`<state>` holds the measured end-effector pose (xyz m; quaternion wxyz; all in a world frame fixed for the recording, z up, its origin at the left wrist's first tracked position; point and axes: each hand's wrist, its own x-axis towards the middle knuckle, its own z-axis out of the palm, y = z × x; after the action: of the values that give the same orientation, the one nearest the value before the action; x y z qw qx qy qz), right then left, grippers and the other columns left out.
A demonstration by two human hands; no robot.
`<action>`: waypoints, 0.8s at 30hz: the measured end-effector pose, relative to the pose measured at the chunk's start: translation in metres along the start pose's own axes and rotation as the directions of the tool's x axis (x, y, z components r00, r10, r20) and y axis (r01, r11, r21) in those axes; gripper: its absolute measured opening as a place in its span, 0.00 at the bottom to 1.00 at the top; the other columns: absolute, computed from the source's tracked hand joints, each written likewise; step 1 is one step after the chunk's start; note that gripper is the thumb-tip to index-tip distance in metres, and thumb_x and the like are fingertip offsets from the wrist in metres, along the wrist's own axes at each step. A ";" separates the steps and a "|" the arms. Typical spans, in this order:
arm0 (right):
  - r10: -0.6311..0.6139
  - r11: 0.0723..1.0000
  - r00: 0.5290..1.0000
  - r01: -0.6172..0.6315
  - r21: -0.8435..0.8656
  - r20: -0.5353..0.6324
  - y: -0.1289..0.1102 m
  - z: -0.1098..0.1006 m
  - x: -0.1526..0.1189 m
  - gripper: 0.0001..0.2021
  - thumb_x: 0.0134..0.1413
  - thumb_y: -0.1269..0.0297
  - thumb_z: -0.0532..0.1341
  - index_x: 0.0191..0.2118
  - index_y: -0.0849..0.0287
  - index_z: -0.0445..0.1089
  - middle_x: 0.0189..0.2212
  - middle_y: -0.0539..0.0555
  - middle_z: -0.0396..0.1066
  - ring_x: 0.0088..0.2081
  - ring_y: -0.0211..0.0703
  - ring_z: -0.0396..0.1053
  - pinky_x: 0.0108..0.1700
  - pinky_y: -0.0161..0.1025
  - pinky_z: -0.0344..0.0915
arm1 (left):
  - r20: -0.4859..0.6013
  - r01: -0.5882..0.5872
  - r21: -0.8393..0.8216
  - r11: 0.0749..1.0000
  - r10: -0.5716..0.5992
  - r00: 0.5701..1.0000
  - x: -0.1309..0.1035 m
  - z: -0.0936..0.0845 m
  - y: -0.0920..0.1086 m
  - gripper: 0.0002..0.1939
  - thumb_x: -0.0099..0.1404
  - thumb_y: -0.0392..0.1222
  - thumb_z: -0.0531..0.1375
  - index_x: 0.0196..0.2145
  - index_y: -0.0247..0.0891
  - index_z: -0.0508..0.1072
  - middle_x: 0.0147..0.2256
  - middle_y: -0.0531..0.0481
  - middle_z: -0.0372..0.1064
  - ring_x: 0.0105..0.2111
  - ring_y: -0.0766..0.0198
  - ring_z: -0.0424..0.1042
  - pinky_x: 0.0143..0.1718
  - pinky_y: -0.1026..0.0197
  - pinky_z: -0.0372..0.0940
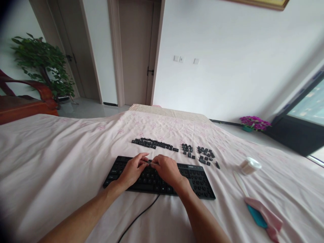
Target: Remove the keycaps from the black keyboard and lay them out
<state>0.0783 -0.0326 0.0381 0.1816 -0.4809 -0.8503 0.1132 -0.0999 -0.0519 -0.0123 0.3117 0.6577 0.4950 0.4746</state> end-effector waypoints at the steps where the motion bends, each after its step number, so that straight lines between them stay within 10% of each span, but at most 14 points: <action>1: 0.037 0.999 0.999 -0.036 0.007 -0.026 0.004 -0.002 0.004 0.08 0.57 0.59 0.58 0.35 0.54 0.73 0.32 0.50 0.75 0.35 0.42 0.71 0.34 0.34 0.56 | 0.000 0.000 0.001 1.000 0.000 1.000 0.000 0.000 0.000 0.21 0.60 0.30 0.54 0.51 0.41 0.66 0.40 0.50 0.72 0.34 0.67 0.74 0.44 0.61 0.68; 9: 0.351 0.914 0.933 -0.360 -0.187 -0.079 0.036 -0.004 0.061 0.11 0.57 0.60 0.56 0.37 0.55 0.75 0.34 0.54 0.76 0.37 0.44 0.71 0.31 0.34 0.53 | 0.026 -0.038 0.059 0.998 0.036 0.999 0.000 0.000 0.003 0.18 0.61 0.30 0.54 0.49 0.39 0.69 0.40 0.48 0.73 0.36 0.65 0.74 0.45 0.59 0.68; 24: 0.347 0.921 0.934 -0.356 -0.161 -0.080 0.052 0.022 0.087 0.11 0.57 0.61 0.56 0.35 0.57 0.75 0.35 0.57 0.76 0.38 0.47 0.71 0.34 0.36 0.56 | 0.038 -0.099 0.084 0.992 0.096 0.995 0.000 -0.001 0.004 0.18 0.60 0.28 0.54 0.46 0.39 0.71 0.41 0.49 0.73 0.37 0.65 0.73 0.46 0.61 0.66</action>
<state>0.0684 0.0682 0.0167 0.1368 -0.6422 -0.7520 0.0579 -0.0996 -0.0534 -0.0087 0.2683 0.7017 0.4768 0.4563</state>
